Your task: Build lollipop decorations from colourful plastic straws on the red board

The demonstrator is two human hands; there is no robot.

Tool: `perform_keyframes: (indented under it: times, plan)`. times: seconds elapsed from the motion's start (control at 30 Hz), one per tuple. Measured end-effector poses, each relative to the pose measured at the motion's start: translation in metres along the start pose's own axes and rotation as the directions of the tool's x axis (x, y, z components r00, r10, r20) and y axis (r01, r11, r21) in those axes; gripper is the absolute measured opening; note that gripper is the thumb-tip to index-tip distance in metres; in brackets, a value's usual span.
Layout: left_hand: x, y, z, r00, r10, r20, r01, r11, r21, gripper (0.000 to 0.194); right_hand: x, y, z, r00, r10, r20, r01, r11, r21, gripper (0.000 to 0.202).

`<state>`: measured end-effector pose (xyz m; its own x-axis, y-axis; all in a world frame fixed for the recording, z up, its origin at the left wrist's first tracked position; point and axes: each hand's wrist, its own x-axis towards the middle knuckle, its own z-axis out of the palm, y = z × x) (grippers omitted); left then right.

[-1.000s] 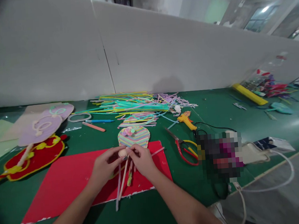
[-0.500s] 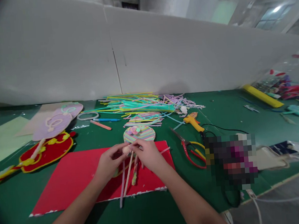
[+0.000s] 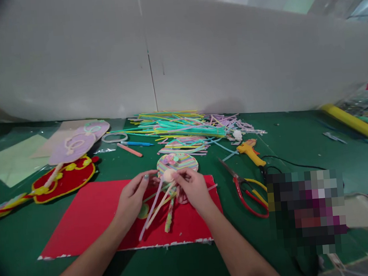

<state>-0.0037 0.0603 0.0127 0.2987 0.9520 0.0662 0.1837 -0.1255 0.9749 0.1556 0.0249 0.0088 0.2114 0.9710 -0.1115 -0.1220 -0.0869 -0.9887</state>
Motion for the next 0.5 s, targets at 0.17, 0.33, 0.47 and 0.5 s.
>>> perform_keyframes:
  times: [0.17,0.33,0.47,0.5]
  plan:
    - [0.002,-0.004,-0.002,0.986,0.164,-0.023,-0.151,0.948,0.281,0.028,0.012,0.003,-0.020,0.904,-0.178,-0.389,0.195,0.981,0.005,0.032]
    - [-0.018,0.014,-0.006,0.881,0.378,0.284,-0.473,0.708,0.525,0.028,0.019,0.012,-0.028,0.866,-0.218,-0.449,0.234,0.972,-0.021,0.031]
    - [-0.050,0.022,-0.018,0.763,0.348,0.545,-0.642,0.510,0.573,0.050,0.018,0.013,-0.027,0.889,-0.197,-0.413,0.233,0.972,0.037,0.030]
    - [-0.056,0.021,-0.021,0.737,0.316,0.598,-0.667,0.486,0.565,0.054,0.018,0.011,-0.027,0.891,-0.189,-0.412,0.233,0.971,0.060,0.030]
